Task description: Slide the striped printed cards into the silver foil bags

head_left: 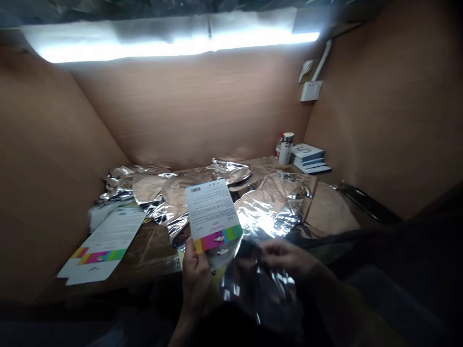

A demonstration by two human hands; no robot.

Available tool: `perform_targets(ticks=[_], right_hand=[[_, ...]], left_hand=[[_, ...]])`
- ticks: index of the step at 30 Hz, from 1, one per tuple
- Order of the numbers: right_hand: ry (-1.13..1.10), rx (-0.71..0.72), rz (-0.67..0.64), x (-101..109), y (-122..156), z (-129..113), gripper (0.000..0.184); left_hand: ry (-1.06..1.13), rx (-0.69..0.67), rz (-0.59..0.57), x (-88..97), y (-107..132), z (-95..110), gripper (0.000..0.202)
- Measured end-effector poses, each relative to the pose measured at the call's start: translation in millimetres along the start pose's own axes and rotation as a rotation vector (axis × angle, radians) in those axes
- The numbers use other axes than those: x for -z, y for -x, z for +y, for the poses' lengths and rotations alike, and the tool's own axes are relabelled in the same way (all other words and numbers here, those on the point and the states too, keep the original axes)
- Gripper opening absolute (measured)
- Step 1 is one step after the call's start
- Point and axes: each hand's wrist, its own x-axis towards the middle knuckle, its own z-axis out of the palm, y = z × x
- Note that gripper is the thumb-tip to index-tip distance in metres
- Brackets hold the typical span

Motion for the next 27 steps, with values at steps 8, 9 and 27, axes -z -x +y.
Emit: perform_targets(ticks=[8, 9, 27], right_hand=[[-0.169, 0.069, 0.336, -6.2, 10.3, 38.8, 0.039], [-0.198, 0.099, 0.388, -7.5, 9.8, 42.0, 0.038], [-0.416, 0.036, 0.334, -37.4, 1.9, 57.2, 0.05]], left_hand=[[-0.046, -0.07, -0.09, -28.5, 17.5, -4.8, 0.036], [-0.069, -0.052, -0.122, -27.7, 20.2, -5.6, 0.038], [0.586, 0.266, -0.386, 9.3, 7.9, -26.9, 0.067]])
